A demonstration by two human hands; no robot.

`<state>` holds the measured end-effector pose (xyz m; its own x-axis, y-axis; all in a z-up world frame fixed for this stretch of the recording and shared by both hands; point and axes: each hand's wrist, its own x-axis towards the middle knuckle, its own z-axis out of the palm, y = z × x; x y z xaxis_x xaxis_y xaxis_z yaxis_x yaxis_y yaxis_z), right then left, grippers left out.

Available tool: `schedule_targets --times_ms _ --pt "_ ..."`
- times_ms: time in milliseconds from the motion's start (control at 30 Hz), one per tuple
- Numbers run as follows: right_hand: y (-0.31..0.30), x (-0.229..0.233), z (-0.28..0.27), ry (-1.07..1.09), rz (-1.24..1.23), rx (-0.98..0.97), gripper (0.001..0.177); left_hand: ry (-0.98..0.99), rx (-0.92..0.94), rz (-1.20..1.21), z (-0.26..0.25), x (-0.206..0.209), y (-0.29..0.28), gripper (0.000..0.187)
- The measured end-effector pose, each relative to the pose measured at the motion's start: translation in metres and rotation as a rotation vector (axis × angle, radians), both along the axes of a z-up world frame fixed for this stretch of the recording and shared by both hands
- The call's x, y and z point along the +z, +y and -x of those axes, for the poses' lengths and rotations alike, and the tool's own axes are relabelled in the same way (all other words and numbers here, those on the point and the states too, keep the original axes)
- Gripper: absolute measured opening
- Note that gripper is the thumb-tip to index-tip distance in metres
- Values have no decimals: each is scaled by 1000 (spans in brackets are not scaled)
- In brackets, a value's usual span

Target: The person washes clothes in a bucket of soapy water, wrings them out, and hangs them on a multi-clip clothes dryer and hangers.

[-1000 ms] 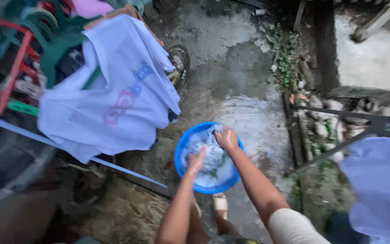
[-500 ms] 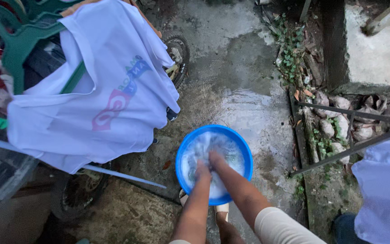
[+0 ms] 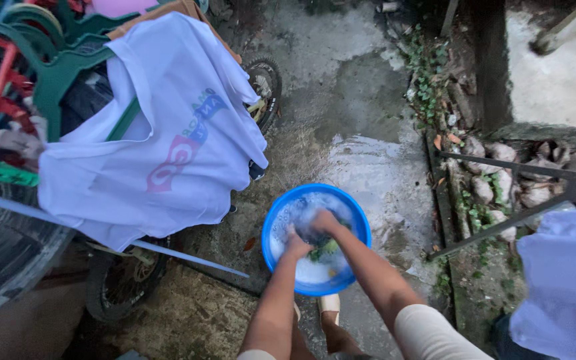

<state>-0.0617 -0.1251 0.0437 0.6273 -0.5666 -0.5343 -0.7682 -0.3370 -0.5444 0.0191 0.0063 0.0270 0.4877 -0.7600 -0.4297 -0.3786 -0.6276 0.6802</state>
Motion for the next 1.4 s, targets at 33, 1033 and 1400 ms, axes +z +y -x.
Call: schedule_targets --times_ms 33,1033,1400 --pt "-5 20 -1 -115 -72 -21 26 1 0 7 1 6 -1 130" --pt "11 199 -8 -1273 -1653 -613 55 -434 -250 1237 -1 344 6 61" --pt "7 270 -23 -1256 -558 -452 24 998 473 703 -84 232 -39 48"
